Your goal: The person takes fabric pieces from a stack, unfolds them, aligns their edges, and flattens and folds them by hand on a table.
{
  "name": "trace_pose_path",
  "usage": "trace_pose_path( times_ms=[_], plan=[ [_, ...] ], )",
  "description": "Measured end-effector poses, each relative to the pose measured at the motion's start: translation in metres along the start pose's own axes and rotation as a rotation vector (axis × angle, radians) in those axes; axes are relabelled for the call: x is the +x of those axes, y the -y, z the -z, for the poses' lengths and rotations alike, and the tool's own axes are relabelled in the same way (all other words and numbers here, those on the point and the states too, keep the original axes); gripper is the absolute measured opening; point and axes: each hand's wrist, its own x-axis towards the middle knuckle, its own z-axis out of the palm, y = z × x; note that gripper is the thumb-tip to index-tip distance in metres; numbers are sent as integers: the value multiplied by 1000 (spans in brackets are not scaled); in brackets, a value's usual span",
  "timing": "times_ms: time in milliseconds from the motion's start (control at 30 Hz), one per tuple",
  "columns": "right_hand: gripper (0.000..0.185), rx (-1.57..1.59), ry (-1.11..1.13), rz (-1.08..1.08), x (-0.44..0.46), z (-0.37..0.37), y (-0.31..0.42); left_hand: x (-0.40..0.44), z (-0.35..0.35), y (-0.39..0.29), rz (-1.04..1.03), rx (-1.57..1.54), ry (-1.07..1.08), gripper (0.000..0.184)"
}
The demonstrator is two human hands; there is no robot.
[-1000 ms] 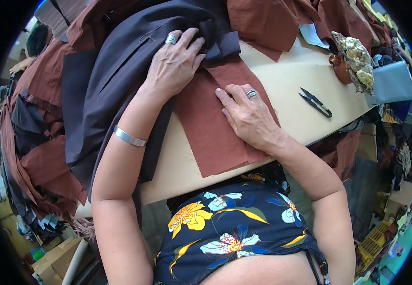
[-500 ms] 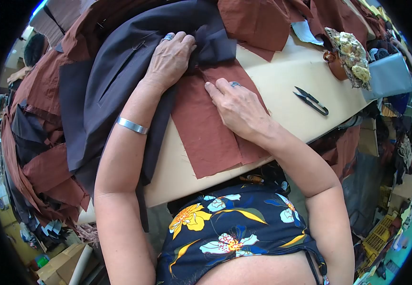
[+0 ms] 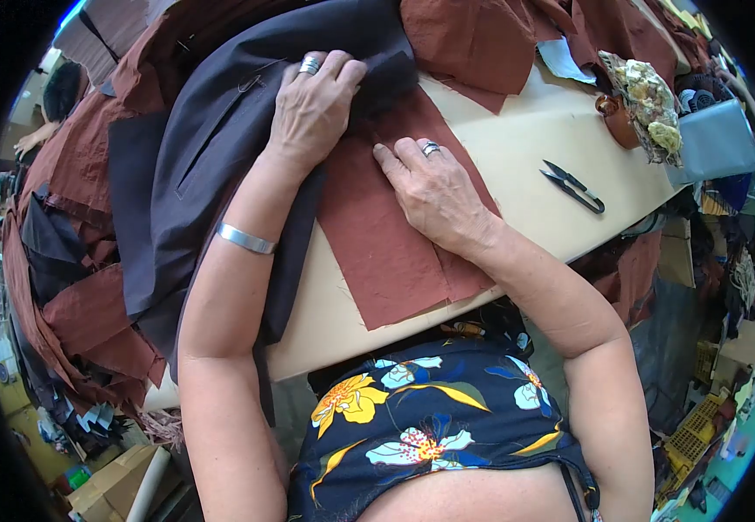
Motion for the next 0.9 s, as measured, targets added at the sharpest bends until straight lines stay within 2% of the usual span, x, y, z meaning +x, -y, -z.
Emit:
trace_pose_path(
  times_ms=[100,133,200,267,367,467,567,667,700,800,900],
  plan=[
    [22,192,25,-61,1,2,-5,-4,32,-25,-167,-9,-154,19],
    [20,308,42,-93,3,4,-10,-12,38,-36,-177,-127,-103,18],
    [17,494,95,-131,13,14,-28,-35,43,-49,-146,-378,233,25],
    [15,237,6,-236,20,8,-42,-48,38,-52,-144,-331,290,22],
    [11,-165,-132,-315,35,-10,-55,-50,40,-44,7,-287,308,23],
    [12,-220,-69,-382,48,-21,-51,-51,41,-43,53,-282,309,24],
    [18,-101,-57,-364,55,-20,-46,-55,39,-40,20,-313,311,25],
    [26,203,91,-632,65,-2,-45,-57,38,-40,43,-350,301,25],
    [31,234,-3,-590,61,-9,-47,-57,38,-41,59,-362,300,25],
    [36,243,-93,-462,56,-14,-48,-58,37,-41,66,-341,301,27],
    [43,247,-91,-468,53,-8,-51,-60,36,-42,73,-301,322,27]
  ],
)
